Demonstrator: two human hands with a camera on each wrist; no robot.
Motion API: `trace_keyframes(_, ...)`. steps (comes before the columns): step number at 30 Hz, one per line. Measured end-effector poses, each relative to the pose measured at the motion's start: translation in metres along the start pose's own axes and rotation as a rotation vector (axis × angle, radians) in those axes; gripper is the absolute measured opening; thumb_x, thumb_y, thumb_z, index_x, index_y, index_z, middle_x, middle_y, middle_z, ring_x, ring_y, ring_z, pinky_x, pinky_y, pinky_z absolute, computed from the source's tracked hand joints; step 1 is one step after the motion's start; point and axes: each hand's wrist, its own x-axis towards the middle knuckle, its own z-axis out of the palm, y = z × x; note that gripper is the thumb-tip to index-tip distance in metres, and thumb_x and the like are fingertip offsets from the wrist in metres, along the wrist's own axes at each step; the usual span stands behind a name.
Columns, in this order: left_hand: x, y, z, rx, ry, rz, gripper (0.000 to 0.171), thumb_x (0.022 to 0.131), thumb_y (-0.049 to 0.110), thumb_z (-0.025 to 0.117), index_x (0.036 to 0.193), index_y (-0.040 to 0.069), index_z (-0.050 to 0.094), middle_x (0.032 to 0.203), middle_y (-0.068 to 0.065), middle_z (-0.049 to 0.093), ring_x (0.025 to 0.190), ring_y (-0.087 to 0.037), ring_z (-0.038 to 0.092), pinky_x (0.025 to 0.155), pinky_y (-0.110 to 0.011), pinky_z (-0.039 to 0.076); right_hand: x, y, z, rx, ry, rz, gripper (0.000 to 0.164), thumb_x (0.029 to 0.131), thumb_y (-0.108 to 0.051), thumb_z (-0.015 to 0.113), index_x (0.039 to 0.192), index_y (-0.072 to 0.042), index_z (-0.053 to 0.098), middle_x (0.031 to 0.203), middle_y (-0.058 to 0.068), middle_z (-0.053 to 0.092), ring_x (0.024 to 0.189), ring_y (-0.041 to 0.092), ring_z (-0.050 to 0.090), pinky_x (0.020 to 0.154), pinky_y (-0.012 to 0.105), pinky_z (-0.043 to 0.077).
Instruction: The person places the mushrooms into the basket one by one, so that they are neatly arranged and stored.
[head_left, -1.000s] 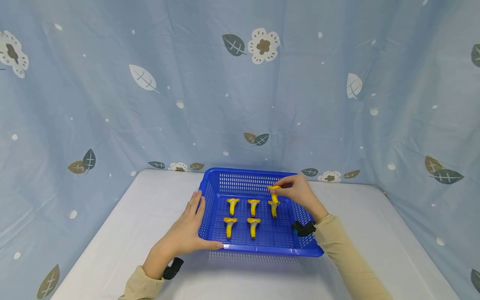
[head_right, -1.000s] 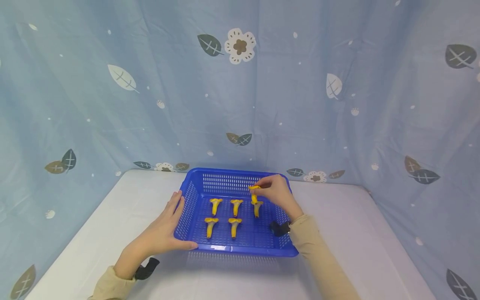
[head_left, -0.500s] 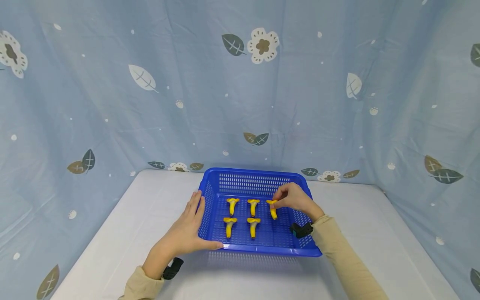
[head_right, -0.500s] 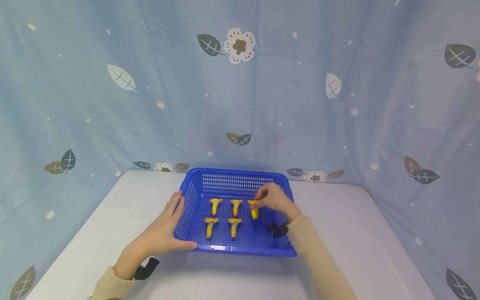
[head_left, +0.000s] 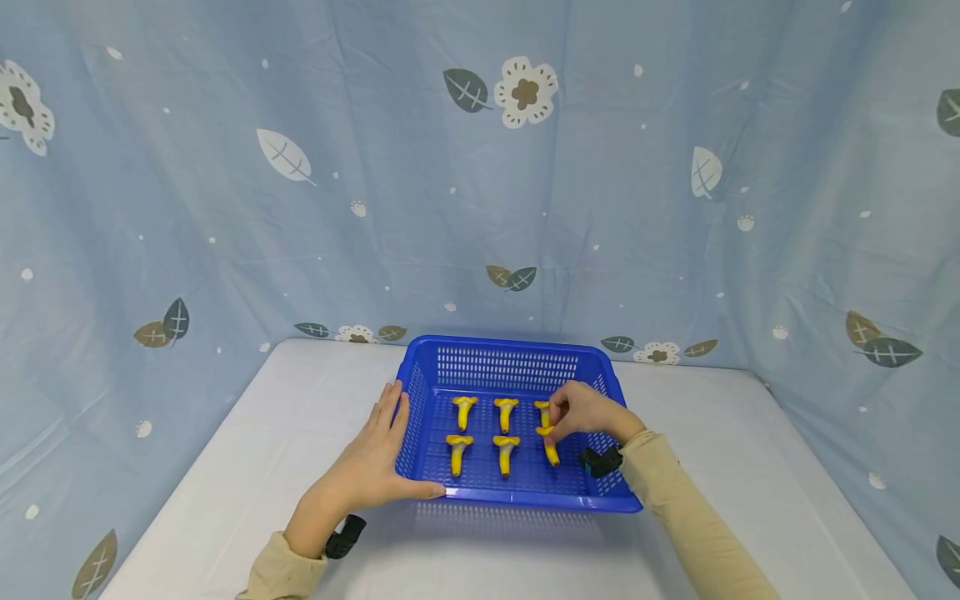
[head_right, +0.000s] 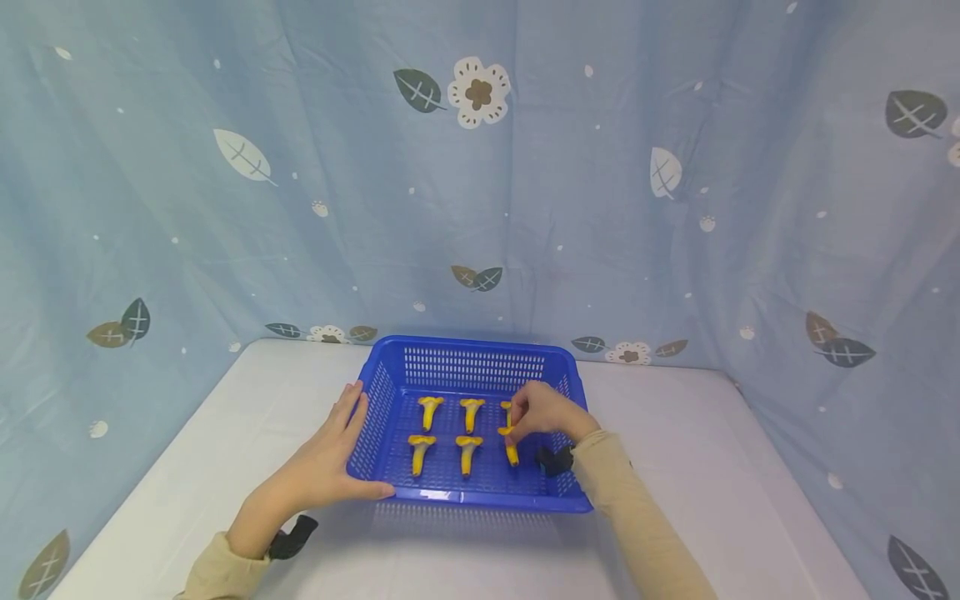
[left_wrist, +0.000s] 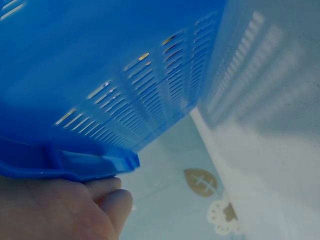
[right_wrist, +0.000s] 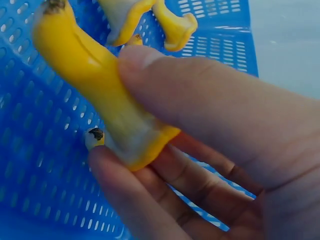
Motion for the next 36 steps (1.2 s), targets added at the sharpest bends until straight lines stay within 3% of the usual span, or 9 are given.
trace_keyframes(5,0.000,0.000,0.000,0.002,-0.003,0.005,0.144,0.062,0.087,0.066,0.157,-0.005,0.006,0.165,-0.019,-0.007,0.150,-0.038,-0.006,0.114,-0.060,0.022,-0.001,0.001,0.001,-0.015,-0.044,-0.016,0.026,0.073,-0.008,0.088,0.065,-0.006,0.063,0.063,-0.005,0.056,0.060,0.011,0.050,0.056,0.025,0.044)
trace_keyframes(14,0.000,-0.001,0.001,0.004,-0.005,-0.006,0.145,0.061,0.088,0.065,0.157,-0.005,0.006,0.165,-0.019,-0.007,0.150,-0.039,-0.005,0.114,-0.060,0.022,0.002,0.003,0.003,-0.018,-0.101,0.029,0.028,0.073,-0.009,0.089,0.065,-0.007,0.062,0.063,-0.003,0.056,0.060,0.012,0.053,0.058,0.025,0.044)
trace_keyframes(36,0.000,-0.001,0.001,0.001,-0.004,0.004,0.143,0.064,0.085,0.067,0.156,-0.006,0.006,0.164,-0.021,-0.006,0.150,-0.038,-0.005,0.114,-0.061,0.022,0.007,0.001,0.011,-0.182,-0.134,0.040,0.030,0.070,-0.013,0.091,0.064,-0.008,0.062,0.059,-0.007,0.053,0.057,0.008,0.049,0.055,0.021,0.042)
